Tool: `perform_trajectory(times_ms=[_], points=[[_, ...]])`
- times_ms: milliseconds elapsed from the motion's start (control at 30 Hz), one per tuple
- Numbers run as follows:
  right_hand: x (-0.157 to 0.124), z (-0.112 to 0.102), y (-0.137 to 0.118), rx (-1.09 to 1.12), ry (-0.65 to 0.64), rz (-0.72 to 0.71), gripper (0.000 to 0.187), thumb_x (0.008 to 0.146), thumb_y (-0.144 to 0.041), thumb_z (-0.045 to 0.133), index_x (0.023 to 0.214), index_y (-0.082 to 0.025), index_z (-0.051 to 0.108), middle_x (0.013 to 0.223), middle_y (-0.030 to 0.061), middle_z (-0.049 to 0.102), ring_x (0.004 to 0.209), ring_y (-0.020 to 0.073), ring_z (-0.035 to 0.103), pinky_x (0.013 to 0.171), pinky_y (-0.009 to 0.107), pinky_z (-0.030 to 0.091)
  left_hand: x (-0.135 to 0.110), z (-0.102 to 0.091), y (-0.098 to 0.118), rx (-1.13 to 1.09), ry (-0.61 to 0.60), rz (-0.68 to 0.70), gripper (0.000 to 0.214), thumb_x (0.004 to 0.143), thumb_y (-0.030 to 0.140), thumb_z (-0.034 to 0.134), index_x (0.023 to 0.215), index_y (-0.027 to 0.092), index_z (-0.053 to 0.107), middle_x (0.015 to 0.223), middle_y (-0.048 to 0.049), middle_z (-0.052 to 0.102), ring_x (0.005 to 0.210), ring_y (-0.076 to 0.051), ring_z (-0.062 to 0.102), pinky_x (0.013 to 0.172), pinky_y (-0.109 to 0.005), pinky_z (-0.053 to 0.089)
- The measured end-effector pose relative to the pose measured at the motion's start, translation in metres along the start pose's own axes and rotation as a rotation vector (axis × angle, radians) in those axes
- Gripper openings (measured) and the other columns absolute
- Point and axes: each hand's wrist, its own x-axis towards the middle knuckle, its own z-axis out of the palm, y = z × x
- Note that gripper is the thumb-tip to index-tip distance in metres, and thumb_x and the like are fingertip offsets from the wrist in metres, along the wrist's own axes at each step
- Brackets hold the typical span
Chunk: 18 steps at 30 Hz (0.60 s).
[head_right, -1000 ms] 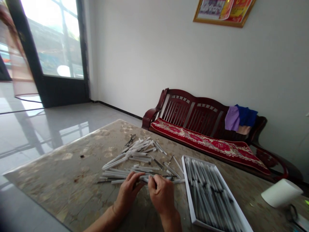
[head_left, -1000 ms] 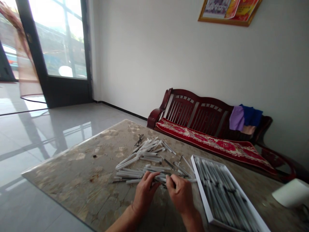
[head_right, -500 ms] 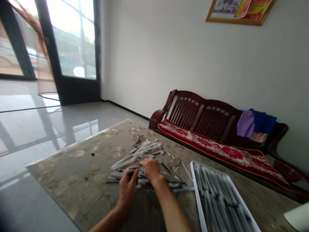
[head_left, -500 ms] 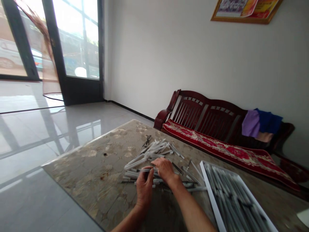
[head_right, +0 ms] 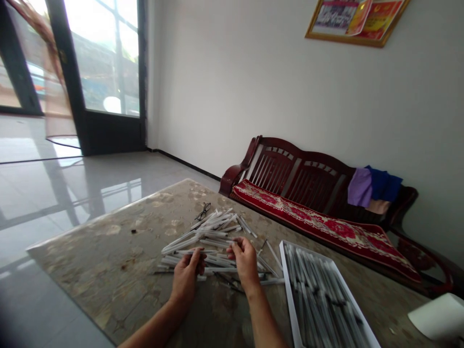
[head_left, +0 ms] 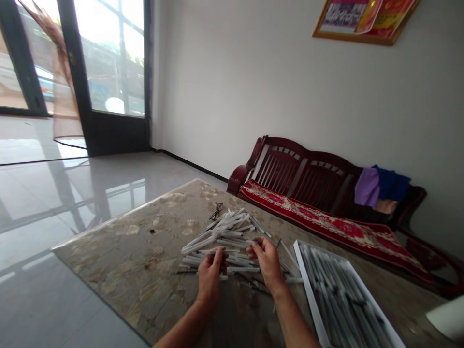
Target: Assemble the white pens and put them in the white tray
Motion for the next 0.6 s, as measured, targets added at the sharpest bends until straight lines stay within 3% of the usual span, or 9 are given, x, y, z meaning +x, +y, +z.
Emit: perform_trajectory(times_ms=[67, 200, 600], points=[[-0.013, -0.005, 0.000, 0.139, 0.017, 0.078, 0.036, 0.074, -0.047, 0.067, 0.091, -0.016, 0.063, 0.077, 0.0053, 0.070, 0.068, 0.0219, 0.068, 0.055, 0.031, 0.056, 0.000, 0.001, -0.002, -0.070, -0.037, -0.053, 0.048, 0.060, 0.056, 0.078, 0.080, 0.013, 0.069, 0.062, -0.0013, 0.067, 0.049, -0.012, 0.054, 0.043, -0.022, 0.041], [-0.033, -0.004, -0.002, 0.200, 0.052, 0.104, 0.040, 0.069, -0.050, 0.071, 0.088, -0.016, 0.064, 0.077, 0.0055, 0.071, 0.067, 0.0213, 0.068, 0.055, 0.031, 0.056, -0.002, 0.002, -0.005, -0.118, -0.110, -0.119, 0.043, 0.059, 0.049, 0.081, 0.079, 0.013, 0.070, 0.062, -0.0019, 0.069, 0.053, -0.013, 0.059, 0.044, -0.021, 0.042], [-0.047, 0.000, -0.004, 0.219, 0.089, 0.111, 0.044, 0.063, -0.054, 0.076, 0.083, -0.016, 0.067, 0.072, 0.0035, 0.071, 0.062, 0.0197, 0.067, 0.055, 0.029, 0.054, -0.007, 0.003, -0.004, -0.079, -0.222, -0.193, 0.043, 0.058, 0.048, 0.083, 0.078, 0.012, 0.069, 0.058, -0.0021, 0.068, 0.051, -0.014, 0.061, 0.044, -0.021, 0.043]])
